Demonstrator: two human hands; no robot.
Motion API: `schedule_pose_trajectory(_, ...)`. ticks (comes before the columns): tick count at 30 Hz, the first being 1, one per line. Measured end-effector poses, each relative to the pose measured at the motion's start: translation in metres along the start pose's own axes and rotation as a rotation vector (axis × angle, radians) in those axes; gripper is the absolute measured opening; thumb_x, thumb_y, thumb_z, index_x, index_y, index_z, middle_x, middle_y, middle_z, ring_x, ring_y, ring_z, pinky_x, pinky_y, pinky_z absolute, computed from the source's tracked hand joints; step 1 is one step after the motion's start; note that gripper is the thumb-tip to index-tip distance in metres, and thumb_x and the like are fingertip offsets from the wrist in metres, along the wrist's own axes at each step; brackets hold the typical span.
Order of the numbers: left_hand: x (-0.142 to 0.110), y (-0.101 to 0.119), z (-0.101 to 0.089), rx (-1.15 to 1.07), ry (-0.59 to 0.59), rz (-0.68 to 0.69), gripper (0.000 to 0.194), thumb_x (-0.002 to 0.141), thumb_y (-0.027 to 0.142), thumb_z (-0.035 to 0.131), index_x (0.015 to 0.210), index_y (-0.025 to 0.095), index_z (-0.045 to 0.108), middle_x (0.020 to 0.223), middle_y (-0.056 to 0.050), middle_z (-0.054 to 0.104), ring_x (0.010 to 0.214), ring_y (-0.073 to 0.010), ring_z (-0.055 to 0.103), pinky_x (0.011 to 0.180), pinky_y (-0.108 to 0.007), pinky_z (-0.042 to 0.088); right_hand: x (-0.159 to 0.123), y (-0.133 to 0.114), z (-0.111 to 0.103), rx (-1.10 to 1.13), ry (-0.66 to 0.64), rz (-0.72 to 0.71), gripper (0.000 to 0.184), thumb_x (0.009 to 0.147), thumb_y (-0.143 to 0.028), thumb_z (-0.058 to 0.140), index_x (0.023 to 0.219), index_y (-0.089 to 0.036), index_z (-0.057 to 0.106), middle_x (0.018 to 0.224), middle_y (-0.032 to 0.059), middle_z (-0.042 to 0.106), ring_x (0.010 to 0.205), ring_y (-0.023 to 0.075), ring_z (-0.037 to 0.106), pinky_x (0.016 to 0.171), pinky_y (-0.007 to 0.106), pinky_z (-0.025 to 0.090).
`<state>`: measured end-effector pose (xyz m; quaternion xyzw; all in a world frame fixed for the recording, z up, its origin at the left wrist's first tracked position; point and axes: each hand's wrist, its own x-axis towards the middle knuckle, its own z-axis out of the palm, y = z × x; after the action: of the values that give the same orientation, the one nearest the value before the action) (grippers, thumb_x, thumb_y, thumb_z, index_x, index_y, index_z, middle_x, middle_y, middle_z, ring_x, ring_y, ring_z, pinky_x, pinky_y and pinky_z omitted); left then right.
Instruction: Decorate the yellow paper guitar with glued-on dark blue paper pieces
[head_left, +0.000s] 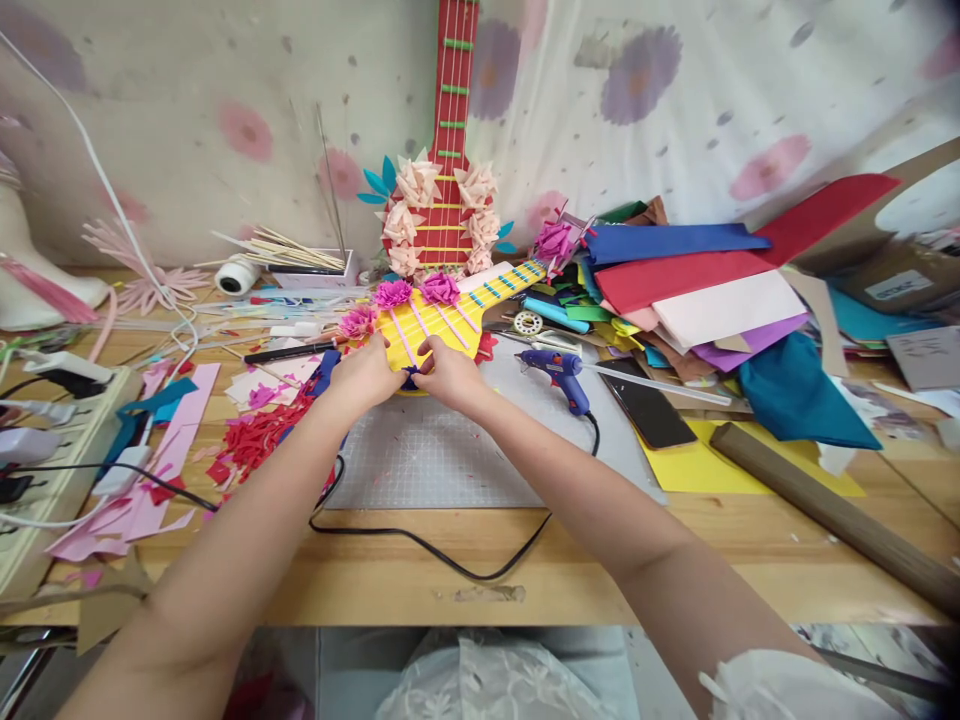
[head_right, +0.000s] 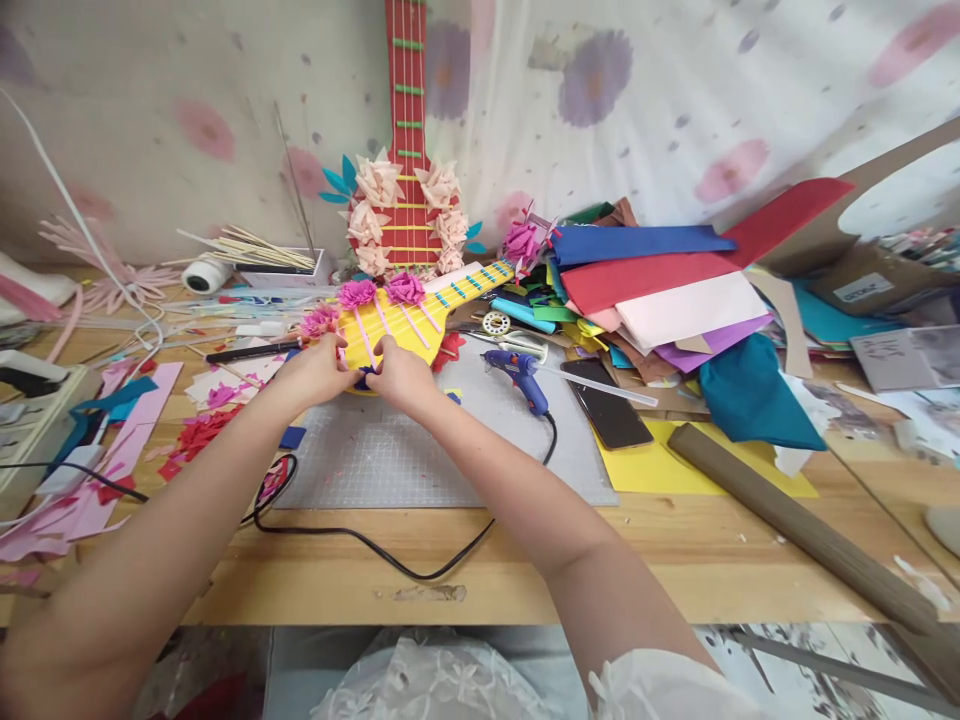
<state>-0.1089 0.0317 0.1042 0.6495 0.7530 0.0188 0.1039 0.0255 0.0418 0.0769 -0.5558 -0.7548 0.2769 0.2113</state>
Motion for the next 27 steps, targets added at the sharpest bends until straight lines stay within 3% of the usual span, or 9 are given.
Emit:
schedule_pose_trajectory(10, -0.001, 0.002, 0.005, -0.040, 0.047, 0.039, 0.055, 0.070, 0.034, 0.060, 0.120, 0.018, 0.043, 0.106, -0.014, 0.067, 0.102, -0.0295, 0.061, 0.083, -0.039, 0.046, 0.001, -0.002, 0.001, -0.049, 0.060, 0.037, 0.024, 0.070, -0.020, 0.056, 0.094, -0.020, 0.050, 0.085, 0.0043, 0.067, 0.078, 0.0190, 0.062, 0.066, 0.028, 0.040)
schedule_pose_trajectory(27, -0.010, 0.015, 0.004, -0.021, 0.030, 0.010, 0.052, 0.071, 0.030, 0.060, 0.119, 0.018, 0.043, 0.106, -0.014, 0.067, 0.102, -0.0293, 0.061, 0.080, -0.038, 0.047, -0.003, 0.001, 0.002, -0.036, 0.047, 0.005, 0.023, 0.070, -0.015, 0.054, 0.092, -0.020, 0.049, 0.082, 0.0038, 0.066, 0.076, 0.0187, 0.060, 0.066, 0.028, 0.040)
